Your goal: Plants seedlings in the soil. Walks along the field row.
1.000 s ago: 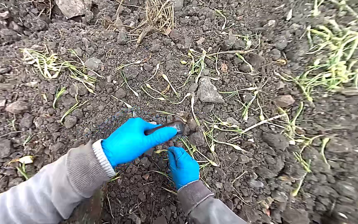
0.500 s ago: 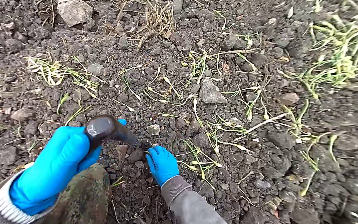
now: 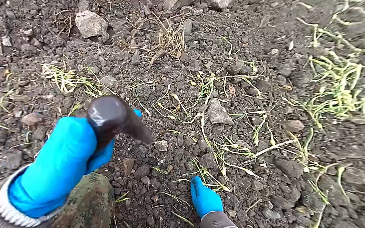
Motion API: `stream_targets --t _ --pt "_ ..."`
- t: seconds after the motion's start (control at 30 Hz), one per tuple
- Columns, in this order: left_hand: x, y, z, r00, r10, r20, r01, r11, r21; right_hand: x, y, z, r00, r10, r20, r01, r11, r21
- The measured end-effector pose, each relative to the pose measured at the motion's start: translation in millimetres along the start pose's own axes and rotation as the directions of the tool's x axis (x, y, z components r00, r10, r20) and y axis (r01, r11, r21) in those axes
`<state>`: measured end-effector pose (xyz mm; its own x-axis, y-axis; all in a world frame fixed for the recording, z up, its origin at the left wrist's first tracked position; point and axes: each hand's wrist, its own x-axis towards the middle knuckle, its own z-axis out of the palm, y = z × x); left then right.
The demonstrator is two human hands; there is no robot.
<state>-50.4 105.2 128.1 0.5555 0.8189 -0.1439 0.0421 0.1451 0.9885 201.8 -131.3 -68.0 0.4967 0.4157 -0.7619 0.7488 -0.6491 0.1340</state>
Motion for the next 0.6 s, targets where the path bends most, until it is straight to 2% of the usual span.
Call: stream_targets --t 0.03,0.07,0.1,0.13,0.2,0.27,0.3,0.37,0.43,0.47,0.53,0.57,0.6 --pt "0.9 -25.5 3.4 0.999 -0.052 -0.015 0.054 0.976 0.209 -6.1 -0.3 -1.3 0.995 -0.075 -0.068 0.076 0.997 0.020" --pt "3.1 -58.4 -2.6 0.990 -0.124 0.070 0.090 0.927 0.364 -12.2 -0.8 -0.2 0.967 -0.178 -0.181 0.189 0.981 0.050" --pt "5.4 -89.9 -7.8 0.962 -0.229 0.148 0.136 0.873 0.468 -17.4 -2.9 1.5 0.906 -0.287 -0.312 0.325 0.943 0.078" --pt "6.0 -114.0 -12.9 0.928 -0.308 0.209 0.160 0.837 0.524 -20.7 -7.0 2.7 0.805 -0.384 -0.453 0.466 0.881 0.082" --pt "0.9 -134.6 -21.7 0.914 -0.331 0.234 0.178 0.847 0.500 -24.3 -23.2 -1.9 0.629 -0.486 -0.607 0.642 0.765 0.054" --pt "-10.8 -138.3 -30.2 0.943 -0.279 0.183 0.214 0.927 0.309 -28.5 -45.9 -5.3 0.529 -0.504 -0.683 0.692 0.722 0.003" --pt "-15.1 -133.1 -35.6 0.958 -0.247 0.143 0.215 0.954 0.208 -30.0 -59.2 -6.4 0.513 -0.487 -0.706 0.692 0.722 0.005" --pt "-21.0 -110.4 -48.1 0.983 -0.143 0.119 0.144 0.990 0.002 -28.9 -79.3 -3.7 0.532 -0.453 -0.715 0.675 0.737 0.036" --pt "-29.7 -72.5 -56.2 0.991 -0.010 0.132 0.038 0.977 -0.211 -21.7 -88.5 5.9 0.544 -0.459 -0.703 0.664 0.747 0.026" --pt "-32.4 -46.7 -52.7 0.989 0.060 0.137 -0.024 0.968 -0.251 -19.6 -91.6 9.2 0.570 -0.470 -0.674 0.656 0.754 0.029" --pt "-30.7 -5.8 -40.8 0.978 0.162 0.135 -0.136 0.974 -0.183 -16.6 -94.7 7.8 0.632 -0.467 -0.619 0.630 0.775 0.059" --pt "-27.4 -3.9 -43.5 0.969 0.174 0.173 -0.158 0.982 -0.105 -14.5 -96.0 4.8 0.637 -0.457 -0.621 0.625 0.778 0.068" --pt "-21.6 -11.6 -44.0 0.972 0.122 0.202 -0.128 0.992 0.019 -11.7 -98.2 1.1 0.615 -0.453 -0.645 0.633 0.771 0.062"
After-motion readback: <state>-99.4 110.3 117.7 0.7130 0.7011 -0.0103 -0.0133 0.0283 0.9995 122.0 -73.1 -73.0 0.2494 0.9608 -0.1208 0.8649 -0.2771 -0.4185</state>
